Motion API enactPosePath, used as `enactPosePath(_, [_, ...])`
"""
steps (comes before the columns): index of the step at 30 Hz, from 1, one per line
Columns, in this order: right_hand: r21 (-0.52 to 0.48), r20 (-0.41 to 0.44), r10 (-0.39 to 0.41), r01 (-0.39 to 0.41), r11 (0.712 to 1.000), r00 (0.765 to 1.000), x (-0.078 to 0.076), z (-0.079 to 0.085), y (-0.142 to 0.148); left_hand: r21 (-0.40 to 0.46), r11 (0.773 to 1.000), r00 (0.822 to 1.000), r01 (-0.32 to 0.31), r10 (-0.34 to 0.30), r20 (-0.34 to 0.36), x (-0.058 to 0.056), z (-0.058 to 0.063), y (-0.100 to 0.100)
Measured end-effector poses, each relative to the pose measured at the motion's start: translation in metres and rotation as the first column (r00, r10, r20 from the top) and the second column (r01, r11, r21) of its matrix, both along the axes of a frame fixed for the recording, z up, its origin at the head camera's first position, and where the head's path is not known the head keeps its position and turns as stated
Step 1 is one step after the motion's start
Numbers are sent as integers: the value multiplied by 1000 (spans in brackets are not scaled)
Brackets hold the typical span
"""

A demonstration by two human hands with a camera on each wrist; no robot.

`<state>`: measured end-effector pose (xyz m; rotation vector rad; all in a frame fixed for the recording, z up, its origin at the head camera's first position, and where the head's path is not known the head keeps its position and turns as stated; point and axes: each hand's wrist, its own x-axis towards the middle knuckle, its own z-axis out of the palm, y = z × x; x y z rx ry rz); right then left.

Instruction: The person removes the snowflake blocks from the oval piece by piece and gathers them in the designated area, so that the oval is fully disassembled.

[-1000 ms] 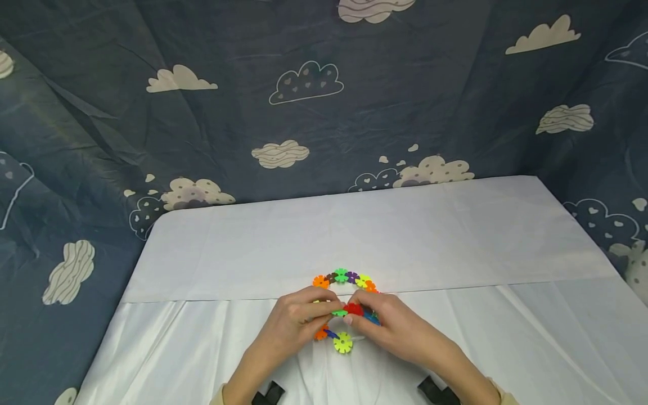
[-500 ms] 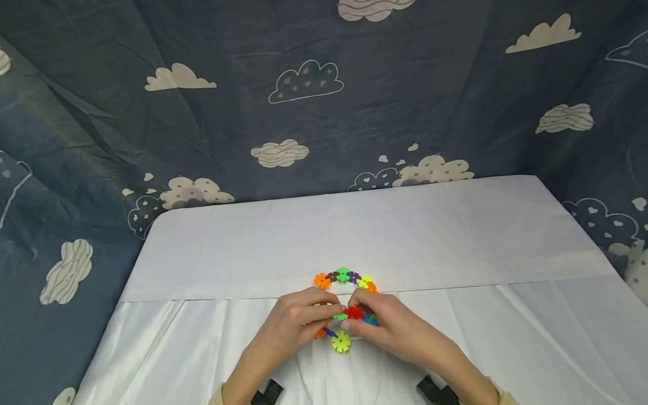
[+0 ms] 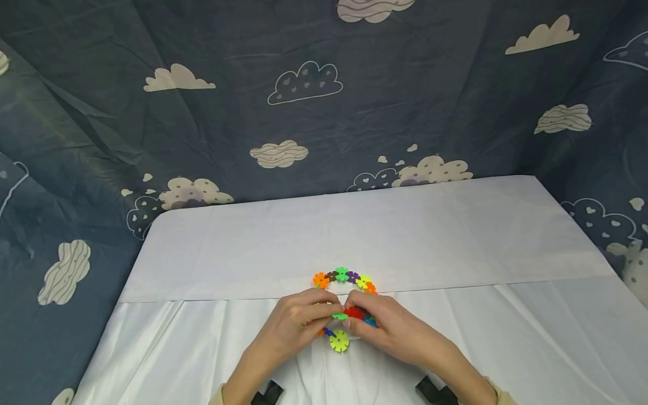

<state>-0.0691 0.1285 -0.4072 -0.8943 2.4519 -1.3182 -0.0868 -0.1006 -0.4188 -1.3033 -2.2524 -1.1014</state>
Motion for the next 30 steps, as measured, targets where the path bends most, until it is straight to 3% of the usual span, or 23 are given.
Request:
enactPosePath(10, [2,37,3,-3,1000,999,1,0,-1,-29,999,999,17,-19,-37,-1,3,-3])
enactPosePath(19, [57,46,-13,11,998,999,2,0,-1,-35,999,1000,5,-5,-23,-2,3,-3])
enactPosePath(30, [11,-102,-25,27,1000,994,3,-3,-5,-6,1000,999,-30,30,-37,-1,-1,-2])
